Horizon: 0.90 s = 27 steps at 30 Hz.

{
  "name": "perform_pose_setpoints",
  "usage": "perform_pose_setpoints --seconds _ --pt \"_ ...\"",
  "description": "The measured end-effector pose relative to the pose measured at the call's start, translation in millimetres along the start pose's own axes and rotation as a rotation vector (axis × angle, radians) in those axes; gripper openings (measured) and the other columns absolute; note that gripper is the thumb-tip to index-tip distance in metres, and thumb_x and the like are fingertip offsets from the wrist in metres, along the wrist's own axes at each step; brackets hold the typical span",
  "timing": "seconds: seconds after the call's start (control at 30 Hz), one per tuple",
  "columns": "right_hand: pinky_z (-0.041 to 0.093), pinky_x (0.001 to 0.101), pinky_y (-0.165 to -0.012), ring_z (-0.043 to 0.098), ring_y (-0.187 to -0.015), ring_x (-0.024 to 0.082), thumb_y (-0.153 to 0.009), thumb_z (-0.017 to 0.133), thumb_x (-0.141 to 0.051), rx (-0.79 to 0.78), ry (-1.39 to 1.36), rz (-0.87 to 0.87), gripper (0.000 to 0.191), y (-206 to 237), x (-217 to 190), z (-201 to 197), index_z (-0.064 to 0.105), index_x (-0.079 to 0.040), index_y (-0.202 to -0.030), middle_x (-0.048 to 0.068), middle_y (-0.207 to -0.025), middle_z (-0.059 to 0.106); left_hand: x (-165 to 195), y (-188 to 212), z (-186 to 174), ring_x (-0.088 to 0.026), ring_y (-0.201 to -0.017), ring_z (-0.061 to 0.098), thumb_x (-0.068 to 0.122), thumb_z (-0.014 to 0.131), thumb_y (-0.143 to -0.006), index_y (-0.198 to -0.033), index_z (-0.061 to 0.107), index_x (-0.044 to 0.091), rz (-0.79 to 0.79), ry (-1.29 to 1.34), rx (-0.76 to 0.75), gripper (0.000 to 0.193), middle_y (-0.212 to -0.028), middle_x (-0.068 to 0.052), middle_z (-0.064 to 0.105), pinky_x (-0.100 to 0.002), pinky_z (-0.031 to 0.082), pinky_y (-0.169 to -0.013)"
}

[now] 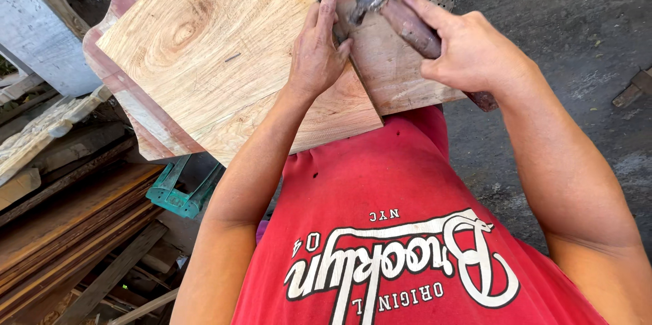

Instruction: The person holds a long wooden board and spreads pink wood filler along its edge using a small putty knife, then sets the board down. The person then retrieves a hammer from a toolbox, positions a wooden furniture panel, and hammers nails into the panel while steadying it with the other hand.

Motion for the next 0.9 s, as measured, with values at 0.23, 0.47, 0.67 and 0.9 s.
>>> perform_pose_setpoints --seconds 0.23,0.47,0.67,0.9 --pt "0.058 0.0440 -0.074 0.073 -0.076 0.038 -0.072 0.070 -0.012 -0.108 0.075 0.029 0.102 -3.4 -15.7 -0.8 0.033 -0.027 -0.166 0.028 -0.091 0.073 -4.0 0.1 3.7 -0.026 -0.096 0.065 -0.004 0.081 -0.076 -0.167 0.009 0.030 -0.063 -0.001 -0.030 0.120 -0.109 -0.007 0.057 -0.040 0.059 -0.083" --pt "0.059 0.0445 -0.078 0.074 -0.087 0.039 -0.073 0.069 -0.012 0.093 0.009 -0.076 0.096 -4.7 -20.0 -16.1 0.036 -0.016 -0.164 0.029 -0.101 0.071 -3.8 3.9 2.4 -0.028 -0.091 0.062 -0.003 0.082 -0.078 -0.166 0.009 0.030 -0.026 0.011 0.002 0.120 -0.110 -0.008 0.055 -0.041 0.057 -0.080" --pt "0.057 0.0470 -0.080 0.073 -0.087 0.042 -0.074 0.068 -0.012 -0.083 0.095 0.073 0.099 -4.8 -14.5 -4.2 0.030 -0.022 -0.165 0.029 -0.098 0.072 0.0 3.1 -0.8 -0.030 -0.092 0.062 -0.005 0.081 -0.074 -0.166 0.011 0.031 0.036 0.031 0.049 0.121 -0.109 -0.009 0.056 -0.043 0.056 -0.081" --pt "0.057 0.0451 -0.076 0.072 -0.083 0.038 -0.075 0.070 -0.009 -0.088 0.061 0.065 0.098 1.3 -17.7 6.1 0.030 -0.018 -0.164 0.027 -0.098 0.072 4.2 0.7 -11.0 -0.025 -0.093 0.060 -0.001 0.086 -0.075 -0.165 0.027 0.027 0.037 0.090 -0.038 0.111 -0.108 -0.007 0.057 -0.039 0.056 -0.082"
Point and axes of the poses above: each hand's wrist, its own y-axis away from the middle knuckle, its own z-axis out of the palm, x = y × z, the point moved 6 cm from there along -y, towards the middle knuckle
